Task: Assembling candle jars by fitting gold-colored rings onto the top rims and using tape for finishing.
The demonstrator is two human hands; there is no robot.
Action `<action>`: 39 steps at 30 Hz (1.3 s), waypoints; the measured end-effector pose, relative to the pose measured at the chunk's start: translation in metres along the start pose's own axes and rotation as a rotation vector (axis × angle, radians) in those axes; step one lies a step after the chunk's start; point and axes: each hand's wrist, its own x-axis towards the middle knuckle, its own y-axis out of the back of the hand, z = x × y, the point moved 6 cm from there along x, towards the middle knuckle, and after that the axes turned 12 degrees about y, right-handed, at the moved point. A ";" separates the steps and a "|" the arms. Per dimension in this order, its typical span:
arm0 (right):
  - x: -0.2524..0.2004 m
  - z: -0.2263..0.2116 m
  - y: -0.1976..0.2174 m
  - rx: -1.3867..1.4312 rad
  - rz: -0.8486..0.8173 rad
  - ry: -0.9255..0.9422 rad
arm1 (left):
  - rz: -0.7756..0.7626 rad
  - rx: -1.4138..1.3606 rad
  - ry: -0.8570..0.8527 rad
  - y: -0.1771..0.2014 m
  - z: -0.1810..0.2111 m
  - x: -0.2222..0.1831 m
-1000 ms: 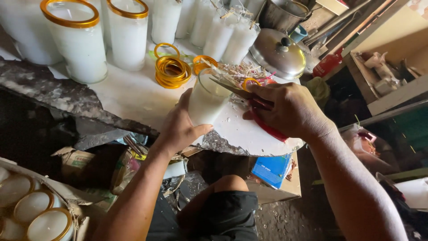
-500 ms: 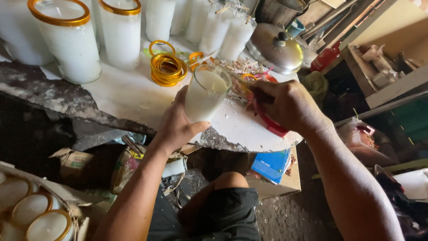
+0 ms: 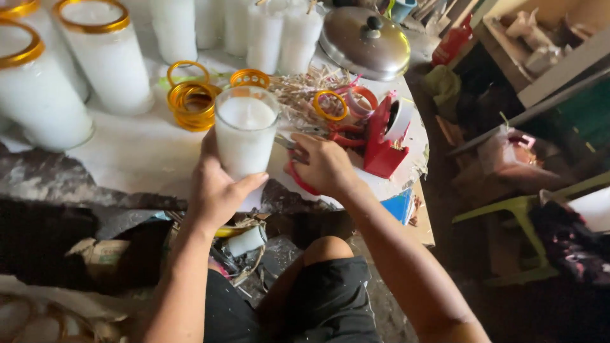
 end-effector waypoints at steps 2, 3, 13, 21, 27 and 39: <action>0.006 0.000 -0.002 0.048 0.032 0.089 | 0.002 0.030 0.033 -0.001 -0.002 0.000; 0.011 -0.003 -0.001 0.089 0.054 0.186 | 0.012 0.050 0.072 -0.002 -0.002 0.001; -0.007 -0.003 0.016 0.110 0.515 0.221 | 0.035 0.130 0.054 -0.011 -0.027 0.010; -0.011 -0.002 0.010 0.164 0.437 0.241 | 0.091 0.119 -0.132 -0.010 -0.018 0.007; -0.011 -0.004 0.010 0.168 0.399 0.227 | 0.105 0.136 -0.047 -0.009 -0.020 0.007; -0.009 -0.005 0.006 0.177 0.319 0.202 | 0.072 0.101 -0.048 -0.008 -0.021 0.008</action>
